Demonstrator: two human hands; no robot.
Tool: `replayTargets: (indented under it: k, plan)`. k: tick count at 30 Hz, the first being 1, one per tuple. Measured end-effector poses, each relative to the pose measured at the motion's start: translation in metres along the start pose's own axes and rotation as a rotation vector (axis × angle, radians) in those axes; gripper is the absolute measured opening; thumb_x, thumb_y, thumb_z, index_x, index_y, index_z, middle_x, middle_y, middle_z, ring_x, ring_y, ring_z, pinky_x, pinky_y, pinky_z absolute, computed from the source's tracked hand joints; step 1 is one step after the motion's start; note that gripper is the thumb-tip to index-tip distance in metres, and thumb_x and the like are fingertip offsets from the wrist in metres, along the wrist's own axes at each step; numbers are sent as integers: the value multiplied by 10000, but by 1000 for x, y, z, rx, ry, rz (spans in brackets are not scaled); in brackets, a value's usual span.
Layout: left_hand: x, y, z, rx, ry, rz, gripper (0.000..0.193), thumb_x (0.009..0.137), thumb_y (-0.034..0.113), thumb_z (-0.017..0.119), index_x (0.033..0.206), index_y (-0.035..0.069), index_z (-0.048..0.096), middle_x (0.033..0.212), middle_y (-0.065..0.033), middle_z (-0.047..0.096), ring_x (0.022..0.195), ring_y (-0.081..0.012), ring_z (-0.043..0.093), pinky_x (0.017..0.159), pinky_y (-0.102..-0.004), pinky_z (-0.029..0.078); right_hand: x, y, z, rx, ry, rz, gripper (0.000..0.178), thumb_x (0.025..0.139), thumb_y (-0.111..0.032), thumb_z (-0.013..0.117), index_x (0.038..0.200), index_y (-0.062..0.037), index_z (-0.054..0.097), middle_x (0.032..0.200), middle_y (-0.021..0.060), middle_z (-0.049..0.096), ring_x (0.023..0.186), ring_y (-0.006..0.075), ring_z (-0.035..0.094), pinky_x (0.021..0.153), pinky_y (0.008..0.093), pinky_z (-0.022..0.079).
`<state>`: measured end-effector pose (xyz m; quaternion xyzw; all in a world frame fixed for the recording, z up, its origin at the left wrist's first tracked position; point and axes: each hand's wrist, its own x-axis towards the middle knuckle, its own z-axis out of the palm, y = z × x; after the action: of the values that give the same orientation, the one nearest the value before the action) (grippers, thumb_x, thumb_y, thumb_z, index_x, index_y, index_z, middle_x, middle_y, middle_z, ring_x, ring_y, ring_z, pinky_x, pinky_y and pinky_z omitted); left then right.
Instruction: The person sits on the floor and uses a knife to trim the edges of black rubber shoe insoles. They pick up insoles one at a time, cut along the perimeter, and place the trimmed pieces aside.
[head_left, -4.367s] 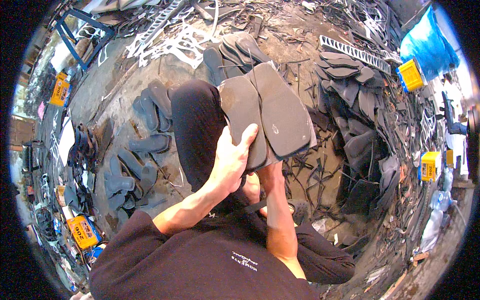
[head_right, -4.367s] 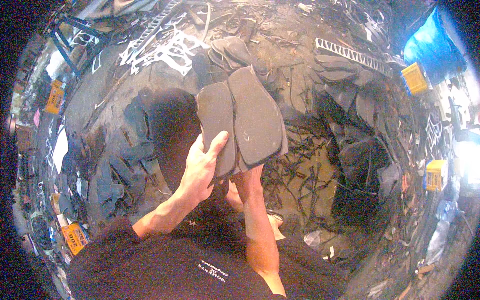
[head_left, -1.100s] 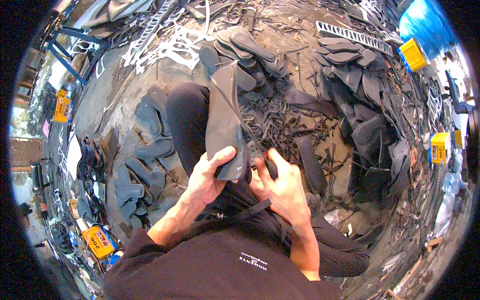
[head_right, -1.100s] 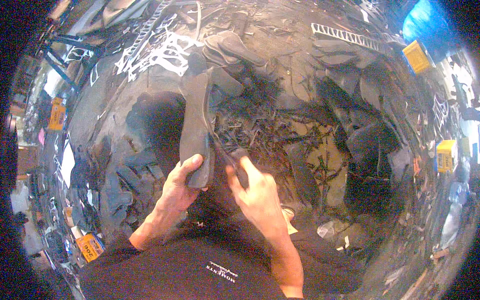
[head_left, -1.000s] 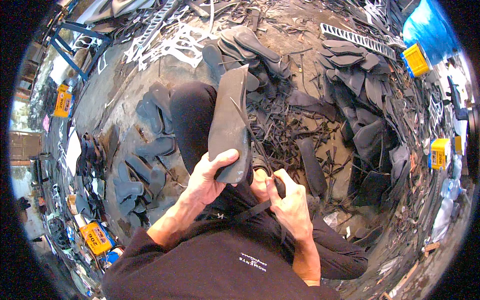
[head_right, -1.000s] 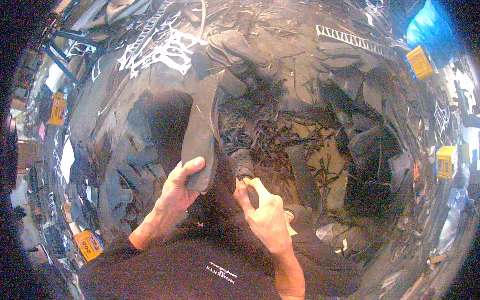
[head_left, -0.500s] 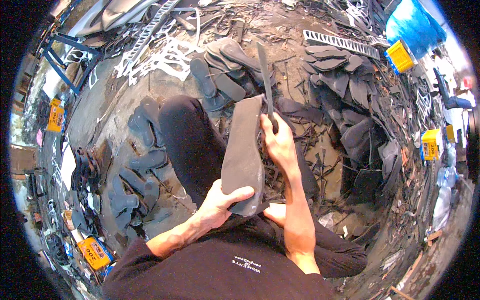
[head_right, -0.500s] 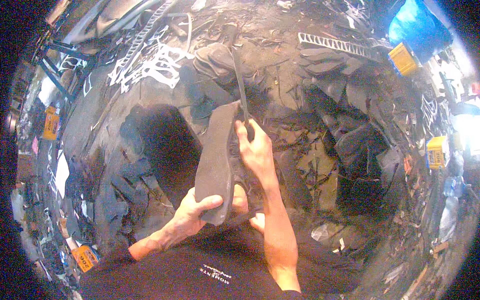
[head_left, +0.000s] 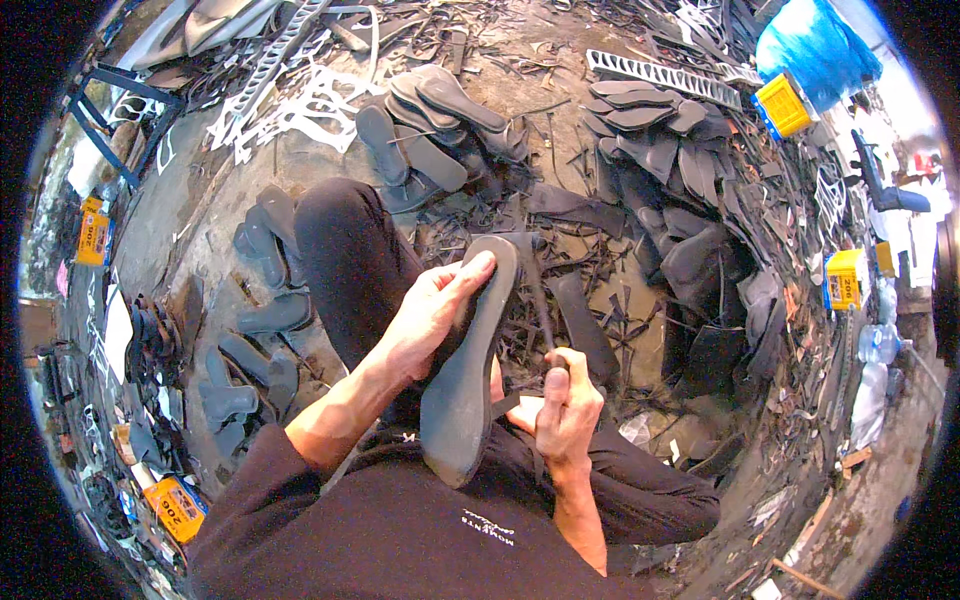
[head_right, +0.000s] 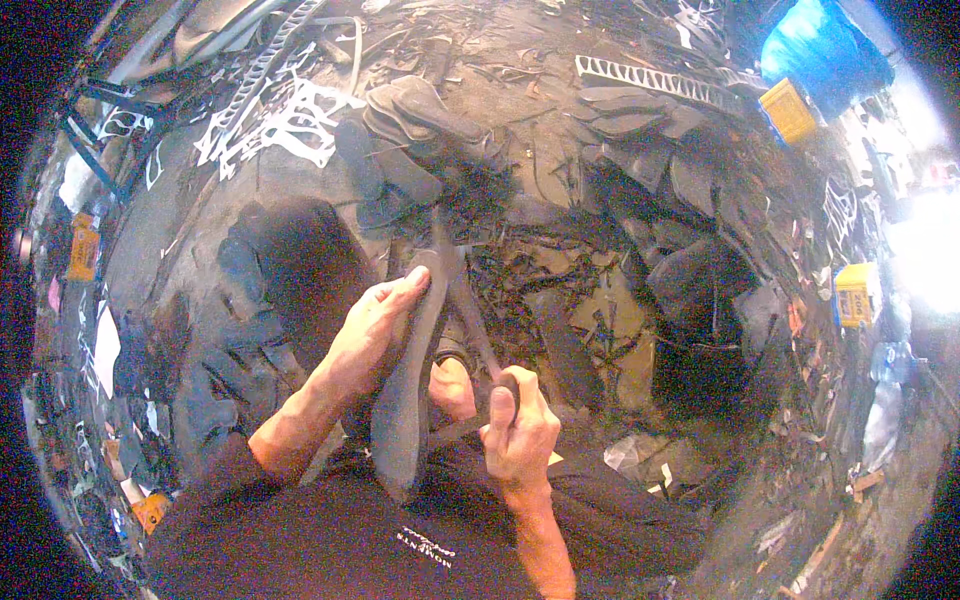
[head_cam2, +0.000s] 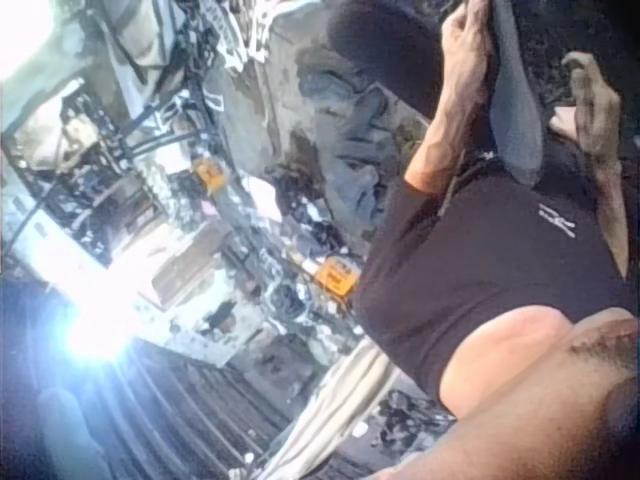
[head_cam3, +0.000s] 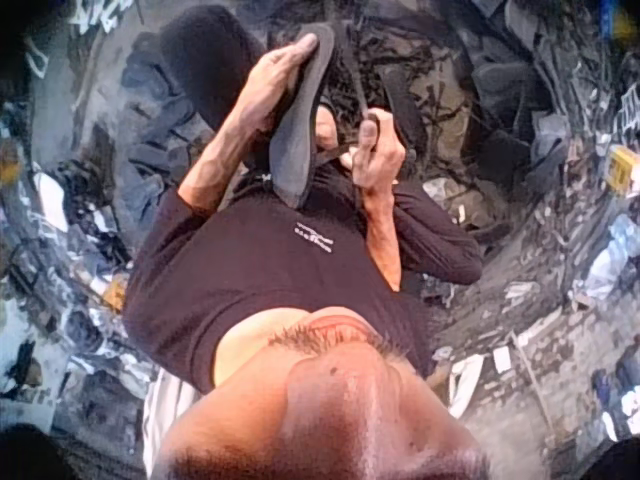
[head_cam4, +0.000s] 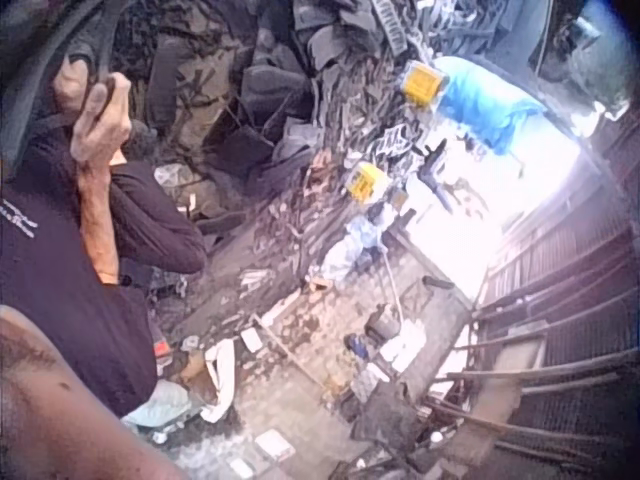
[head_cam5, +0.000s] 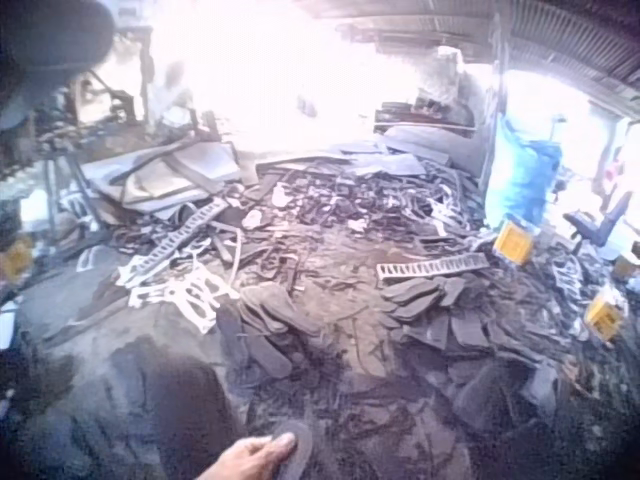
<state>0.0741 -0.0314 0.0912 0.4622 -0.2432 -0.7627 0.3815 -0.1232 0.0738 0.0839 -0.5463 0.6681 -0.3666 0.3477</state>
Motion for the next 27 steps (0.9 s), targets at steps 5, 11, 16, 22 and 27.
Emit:
replayTargets:
  k: [5, 11, 16, 22, 27]
  plan:
    - [-3, 8, 12, 57, -97, -69, 367, 1042, 478, 692, 1108, 117, 717, 877, 20, 726, 679, -62, 657, 616, -241, 536, -36, 54, 8, -209, 140, -139, 483, 1096, -513, 511, 1136, -47, 633, 726, 110, 699, 718, 362, 710, 757, 468, 530]
    - [-20, 20, 20, 48, -225, -55, 398, 1009, 420, 750, 1155, 54, 698, 889, -43, 726, 632, -168, 717, 607, -340, 636, 7, -15, -41, -121, 62, -164, 598, 1094, -603, 467, 1052, -25, 610, 746, 124, 531, 630, 286, 570, 594, 420, 458]
    - [-24, 29, 27, 80, -395, -23, 384, 965, 338, 821, 1159, 26, 710, 888, -57, 742, 705, -178, 742, 658, -344, 645, 28, -72, -107, -192, -251, -63, 631, 1076, -621, 515, 1031, -5, 642, 724, 151, 587, 643, 252, 610, 624, 391, 484]
    - [-30, 33, 38, 178, -449, -43, 304, 959, 266, 837, 1125, 24, 758, 962, -33, 775, 790, -107, 710, 726, -276, 595, 74, -110, -145, -257, -603, -204, 526, 1111, -505, 510, 1058, -8, 671, 793, 210, 646, 693, 326, 637, 696, 426, 512]
    - [-19, 29, 52, 233, -511, -189, 298, 949, 271, 846, 1101, 27, 767, 947, -33, 783, 784, -105, 713, 717, -260, 583, 121, -95, -152, -426, -839, -194, 576, 1120, -523, 460, 1205, -19, 724, 899, 196, 750, 812, 328, 704, 786, 462, 544]
